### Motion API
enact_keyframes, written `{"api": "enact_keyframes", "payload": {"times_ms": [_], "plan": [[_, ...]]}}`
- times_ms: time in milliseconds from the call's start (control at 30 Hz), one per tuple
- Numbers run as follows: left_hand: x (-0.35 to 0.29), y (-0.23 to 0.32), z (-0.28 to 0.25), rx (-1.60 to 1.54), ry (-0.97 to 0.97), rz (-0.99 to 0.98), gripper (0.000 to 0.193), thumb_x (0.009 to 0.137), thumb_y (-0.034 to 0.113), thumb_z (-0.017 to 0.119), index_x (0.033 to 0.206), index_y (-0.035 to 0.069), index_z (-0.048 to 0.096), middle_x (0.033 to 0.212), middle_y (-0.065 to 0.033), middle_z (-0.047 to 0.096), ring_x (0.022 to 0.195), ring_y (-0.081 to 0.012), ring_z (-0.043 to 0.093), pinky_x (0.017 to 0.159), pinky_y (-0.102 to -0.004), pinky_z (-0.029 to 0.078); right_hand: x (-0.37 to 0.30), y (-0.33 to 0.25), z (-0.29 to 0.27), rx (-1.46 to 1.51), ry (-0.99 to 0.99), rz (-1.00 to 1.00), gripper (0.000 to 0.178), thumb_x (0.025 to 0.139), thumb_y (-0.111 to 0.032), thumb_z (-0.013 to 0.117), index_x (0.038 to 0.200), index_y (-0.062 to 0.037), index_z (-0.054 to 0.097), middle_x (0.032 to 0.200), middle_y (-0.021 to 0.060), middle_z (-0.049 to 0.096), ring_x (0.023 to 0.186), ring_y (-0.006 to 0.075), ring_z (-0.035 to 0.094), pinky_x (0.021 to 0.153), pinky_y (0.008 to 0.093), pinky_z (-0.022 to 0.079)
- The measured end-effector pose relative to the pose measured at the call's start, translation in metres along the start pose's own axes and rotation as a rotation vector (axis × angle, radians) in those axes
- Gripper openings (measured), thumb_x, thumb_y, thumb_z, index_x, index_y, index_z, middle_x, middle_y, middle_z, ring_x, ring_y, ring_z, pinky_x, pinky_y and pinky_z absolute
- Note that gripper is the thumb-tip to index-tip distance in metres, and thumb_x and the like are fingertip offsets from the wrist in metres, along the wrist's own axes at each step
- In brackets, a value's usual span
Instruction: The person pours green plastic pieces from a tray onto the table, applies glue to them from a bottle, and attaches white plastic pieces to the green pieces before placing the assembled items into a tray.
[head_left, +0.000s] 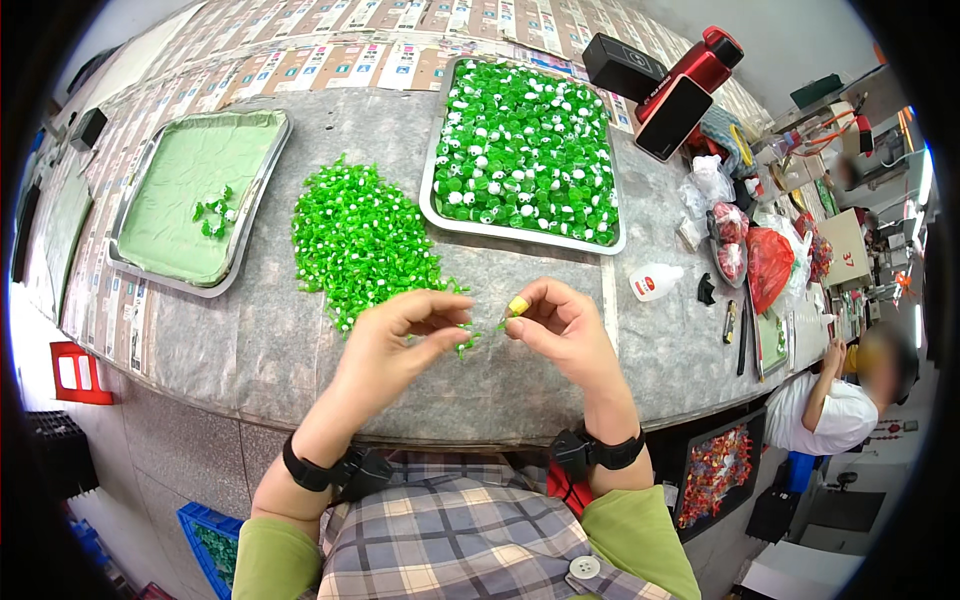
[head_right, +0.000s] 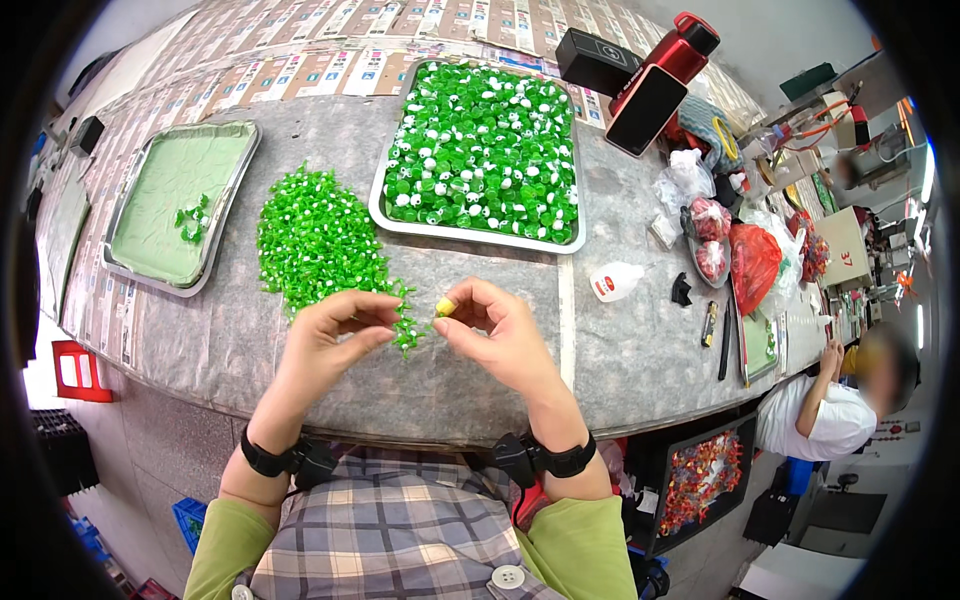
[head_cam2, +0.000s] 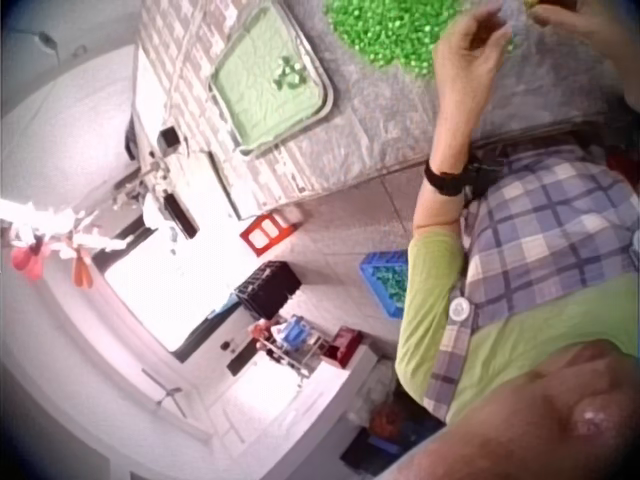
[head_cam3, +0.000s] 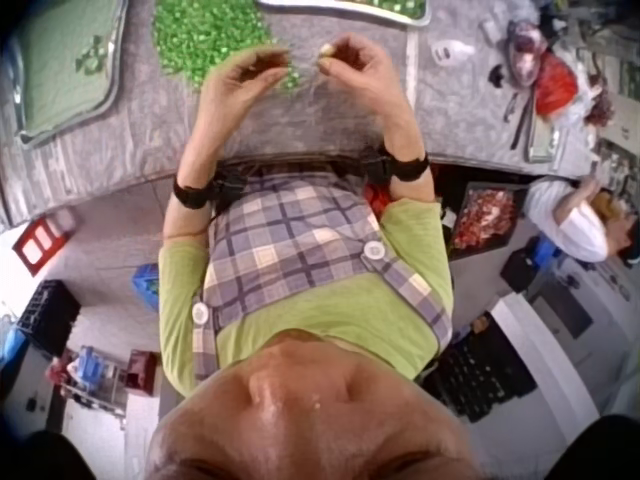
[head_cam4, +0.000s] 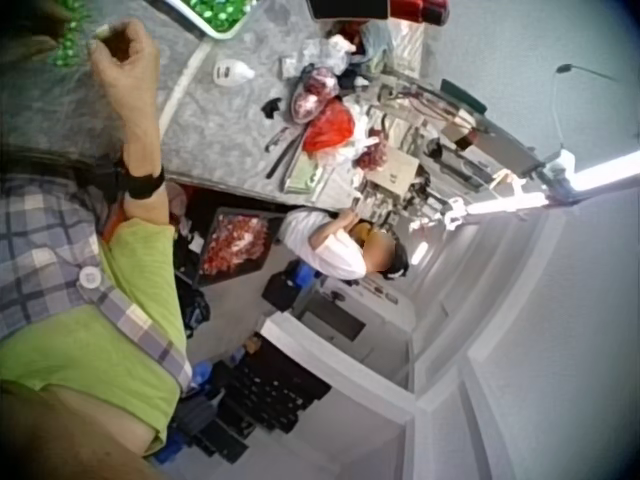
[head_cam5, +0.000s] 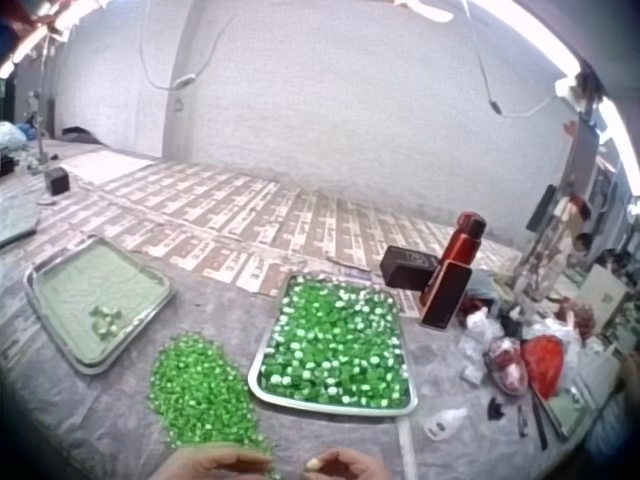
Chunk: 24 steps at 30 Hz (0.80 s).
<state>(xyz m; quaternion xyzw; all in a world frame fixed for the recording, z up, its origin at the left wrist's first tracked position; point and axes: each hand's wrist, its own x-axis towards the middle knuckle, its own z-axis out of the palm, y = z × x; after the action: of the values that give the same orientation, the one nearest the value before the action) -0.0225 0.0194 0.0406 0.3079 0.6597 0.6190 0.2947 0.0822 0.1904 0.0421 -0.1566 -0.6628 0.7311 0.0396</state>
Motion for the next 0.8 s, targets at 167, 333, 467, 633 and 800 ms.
{"api": "enact_keyframes", "payload": {"times_ms": [167, 333, 467, 633, 800], "plan": [[-0.001, -0.005, 0.023, -0.238, -0.011, 0.015, 0.027, 0.075, 0.003, 0.060, 0.101, 0.004, 0.058, 0.089, -0.0058, 0.058, 0.080, -0.0107, 0.056, 0.068, -0.0215, 0.046, -0.004, -0.005, 0.021, 0.240, 0.028, -0.135, 0.010, 0.077, -0.005, 0.059, 0.083, -0.0029, 0.052, 0.075, -0.0011, 0.053, 0.070, 0.0049, 0.051, 0.060, 0.0181, 0.042], [0.000, -0.017, 0.019, -0.562, -0.007, -0.126, 0.021, 0.077, 0.005, 0.058, 0.098, 0.000, 0.058, 0.082, -0.0077, 0.061, 0.070, -0.0123, 0.058, 0.065, -0.0229, 0.048, -0.001, 0.001, 0.026, 0.280, 0.007, -0.176, 0.008, 0.076, -0.003, 0.060, 0.082, -0.0014, 0.054, 0.074, 0.0001, 0.053, 0.070, 0.0063, 0.051, 0.060, 0.0191, 0.041], [0.004, -0.016, 0.008, -0.728, 0.049, -0.237, 0.020, 0.078, 0.009, 0.058, 0.096, 0.001, 0.059, 0.084, -0.0118, 0.062, 0.073, -0.0161, 0.061, 0.066, -0.0262, 0.051, -0.003, -0.006, 0.007, -0.317, 0.315, -0.507, 0.005, 0.074, -0.002, 0.060, 0.078, 0.0008, 0.059, 0.074, 0.0010, 0.054, 0.069, 0.0076, 0.050, 0.058, 0.0214, 0.040], [0.010, -0.016, -0.001, -0.800, 0.167, -0.179, 0.020, 0.077, 0.008, 0.058, 0.096, 0.000, 0.058, 0.084, -0.0125, 0.062, 0.072, -0.0163, 0.061, 0.064, -0.0260, 0.052, -0.026, -0.010, -0.072, -0.214, 1.196, -0.654, 0.012, 0.077, -0.003, 0.057, 0.089, -0.0006, 0.055, 0.080, 0.0033, 0.054, 0.073, 0.0076, 0.047, 0.066, 0.0200, 0.039], [0.011, -0.018, -0.002, -0.791, 0.207, -0.155, 0.020, 0.077, 0.008, 0.058, 0.095, 0.000, 0.058, 0.080, -0.0106, 0.062, 0.069, -0.0152, 0.061, 0.063, -0.0259, 0.052, -0.032, 0.026, -0.122, -0.385, 1.124, -0.348, 0.041, 0.073, -0.013, 0.064, 0.107, -0.0003, 0.045, 0.105, 0.0102, 0.049, 0.094, 0.0135, 0.045, 0.078, 0.0261, 0.039]]}}
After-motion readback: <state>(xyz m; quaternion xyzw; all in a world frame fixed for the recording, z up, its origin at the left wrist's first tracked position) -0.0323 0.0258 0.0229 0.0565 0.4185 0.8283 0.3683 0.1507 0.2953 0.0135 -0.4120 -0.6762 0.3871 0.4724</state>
